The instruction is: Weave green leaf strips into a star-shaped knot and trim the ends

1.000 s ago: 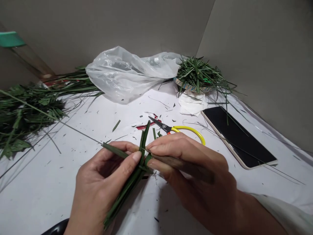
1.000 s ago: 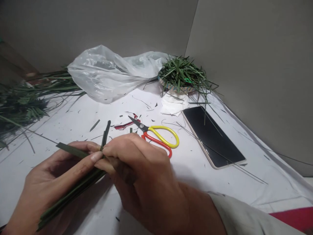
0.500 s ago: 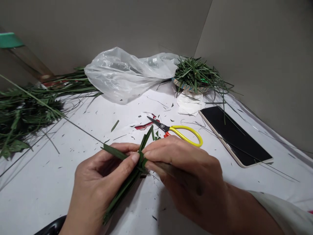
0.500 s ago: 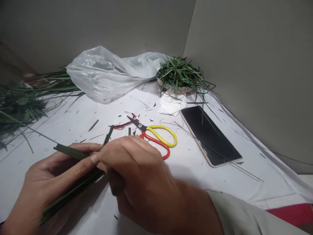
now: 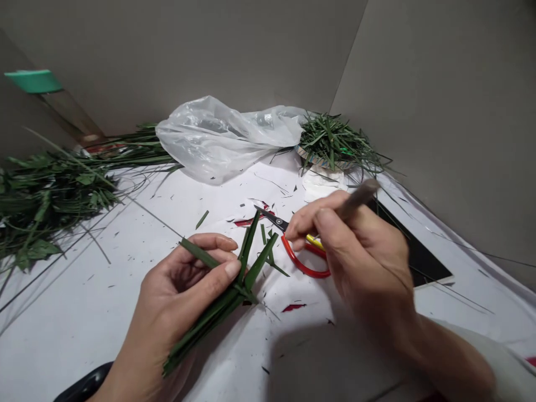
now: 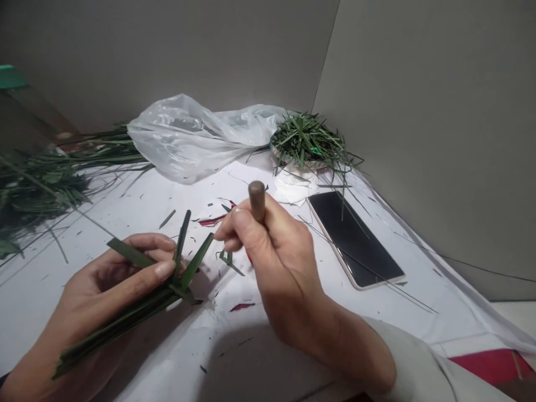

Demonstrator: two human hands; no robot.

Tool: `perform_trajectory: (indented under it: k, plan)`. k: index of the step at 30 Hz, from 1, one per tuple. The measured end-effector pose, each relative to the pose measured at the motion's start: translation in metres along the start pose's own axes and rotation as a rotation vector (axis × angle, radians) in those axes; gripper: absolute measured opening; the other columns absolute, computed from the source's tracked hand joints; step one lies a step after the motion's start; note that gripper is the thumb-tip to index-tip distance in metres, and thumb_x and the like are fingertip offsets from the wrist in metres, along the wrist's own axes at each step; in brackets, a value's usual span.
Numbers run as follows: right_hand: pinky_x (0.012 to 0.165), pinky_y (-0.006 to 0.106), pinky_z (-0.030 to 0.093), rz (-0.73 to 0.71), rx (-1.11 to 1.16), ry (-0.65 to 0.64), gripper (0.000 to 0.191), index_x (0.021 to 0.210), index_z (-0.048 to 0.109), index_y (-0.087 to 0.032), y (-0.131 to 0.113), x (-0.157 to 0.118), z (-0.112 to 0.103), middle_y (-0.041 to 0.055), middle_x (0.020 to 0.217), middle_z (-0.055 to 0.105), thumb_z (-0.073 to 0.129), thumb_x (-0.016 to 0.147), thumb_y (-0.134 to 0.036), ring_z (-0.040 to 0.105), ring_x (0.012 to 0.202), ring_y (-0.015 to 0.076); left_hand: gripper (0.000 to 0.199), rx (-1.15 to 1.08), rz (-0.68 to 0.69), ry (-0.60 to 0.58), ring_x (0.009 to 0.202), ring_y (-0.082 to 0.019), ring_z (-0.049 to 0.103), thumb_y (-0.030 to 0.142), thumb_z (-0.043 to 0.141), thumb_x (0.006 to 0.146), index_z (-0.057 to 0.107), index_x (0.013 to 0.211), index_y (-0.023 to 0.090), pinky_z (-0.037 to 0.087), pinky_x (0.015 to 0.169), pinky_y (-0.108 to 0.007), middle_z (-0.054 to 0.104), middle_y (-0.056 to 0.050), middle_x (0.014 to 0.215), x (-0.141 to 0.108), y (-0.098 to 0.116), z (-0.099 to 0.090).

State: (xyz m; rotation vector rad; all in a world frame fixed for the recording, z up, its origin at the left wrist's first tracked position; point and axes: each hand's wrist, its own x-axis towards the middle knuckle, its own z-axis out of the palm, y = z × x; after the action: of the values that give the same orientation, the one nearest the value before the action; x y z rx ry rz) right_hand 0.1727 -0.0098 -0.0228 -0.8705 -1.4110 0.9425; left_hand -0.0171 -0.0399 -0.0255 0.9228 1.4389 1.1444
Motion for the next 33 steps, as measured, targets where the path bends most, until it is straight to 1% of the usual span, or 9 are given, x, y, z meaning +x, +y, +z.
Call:
perform_trajectory:
  k: [3, 6, 10, 17, 21, 24, 27, 30, 33]
  plan:
    - [0.052, 0.023, 0.038, 0.212, -0.024, -0.132, 0.012, 0.093, 0.065, -0.022, -0.002, 0.01, -0.001, -0.0025, 0.081, 0.061, 0.06, 0.094, -0.033, 0.046, 0.059, 0.0087, 0.029, -0.027, -0.019, -0.066, 0.06, -0.01, 0.053, 0.039, 0.087, 0.068, 0.069, 0.086, 0.026, 0.044, 0.052, -0.014, 0.063, 0.004, 0.068, 0.001, 0.003, 0.001]
    - [0.05, 0.02, 0.037, 0.379, 0.007, -0.333, 0.023, 0.102, 0.064, -0.022, -0.007, 0.013, -0.001, -0.0032, 0.083, 0.058, 0.072, 0.082, -0.031, 0.045, 0.061, 0.0083, 0.027, -0.047, -0.012, -0.132, 0.063, -0.012, 0.055, 0.034, 0.089, 0.065, 0.068, 0.079, 0.024, 0.046, 0.055, -0.016, 0.063, 0.003, 0.069, 0.002, 0.006, 0.004]
    - [0.05, 0.018, 0.038, 0.437, 0.061, -0.472, 0.005, 0.085, 0.062, -0.018, -0.009, 0.008, 0.004, -0.0053, 0.07, 0.051, 0.063, 0.086, -0.024, 0.045, 0.059, 0.0074, 0.024, -0.057, 0.022, -0.19, 0.063, -0.012, 0.056, 0.032, 0.089, 0.065, 0.068, 0.073, 0.022, 0.047, 0.055, -0.016, 0.062, 0.002, 0.068, 0.004, 0.006, 0.007]
    - [0.049, 0.019, 0.035, 0.495, 0.124, -0.328, 0.009, 0.077, 0.06, -0.018, -0.008, 0.003, 0.008, -0.006, 0.067, 0.051, 0.065, 0.082, -0.024, 0.045, 0.059, 0.008, 0.023, -0.148, -0.092, -0.168, 0.062, -0.014, 0.063, 0.032, 0.088, 0.066, 0.075, 0.083, 0.023, 0.052, 0.057, -0.017, 0.07, -0.001, 0.07, 0.002, 0.01, 0.011]
    - [0.058, 0.02, 0.042, 0.447, 0.189, -0.172, 0.011, 0.076, 0.062, -0.017, -0.007, 0.006, 0.007, -0.0039, 0.069, 0.056, 0.067, 0.082, -0.024, 0.049, 0.063, 0.0088, 0.026, -0.289, -0.171, -0.147, 0.084, -0.026, 0.072, 0.037, 0.08, 0.074, 0.078, 0.095, 0.023, 0.061, 0.076, -0.031, 0.078, -0.008, 0.093, -0.004, 0.009, 0.01]
    - [0.052, 0.02, 0.037, 0.409, 0.248, -0.059, 0.016, 0.075, 0.061, -0.018, -0.003, 0.005, 0.007, -0.0057, 0.064, 0.052, 0.07, 0.084, -0.028, 0.042, 0.056, 0.0071, 0.032, -0.384, -0.129, -0.18, 0.106, -0.03, 0.069, 0.029, 0.082, 0.067, 0.08, 0.098, 0.023, 0.059, 0.085, -0.028, 0.077, -0.007, 0.11, -0.007, 0.005, 0.008]
    - [0.047, 0.021, 0.033, 0.368, 0.226, 0.017, 0.019, 0.075, 0.062, -0.018, 0.0, 0.002, 0.008, -0.0065, 0.062, 0.048, 0.071, 0.084, -0.032, 0.037, 0.052, 0.0071, 0.024, -0.419, -0.12, -0.209, 0.109, -0.027, 0.068, 0.028, 0.081, 0.071, 0.081, 0.096, 0.027, 0.058, 0.085, -0.023, 0.079, -0.004, 0.109, -0.009, 0.002, 0.009]
    - [0.047, 0.02, 0.036, 0.334, 0.207, 0.048, 0.019, 0.077, 0.062, -0.018, -0.001, 0.0, 0.01, -0.0052, 0.063, 0.051, 0.07, 0.086, -0.033, 0.041, 0.053, 0.0078, 0.032, -0.358, -0.017, -0.269, 0.115, -0.026, 0.065, 0.027, 0.077, 0.078, 0.076, 0.11, 0.029, 0.056, 0.092, -0.024, 0.075, -0.004, 0.12, -0.01, 0.001, 0.014]
    - [0.054, 0.021, 0.047, 0.248, 0.127, 0.048, 0.012, 0.079, 0.064, -0.019, -0.005, -0.002, 0.013, -0.0024, 0.068, 0.061, 0.069, 0.084, -0.028, 0.056, 0.061, 0.0108, 0.032, -0.248, 0.051, -0.189, 0.115, -0.026, 0.065, 0.031, 0.078, 0.08, 0.073, 0.112, 0.03, 0.054, 0.093, -0.027, 0.074, -0.003, 0.121, -0.01, 0.0, 0.016]
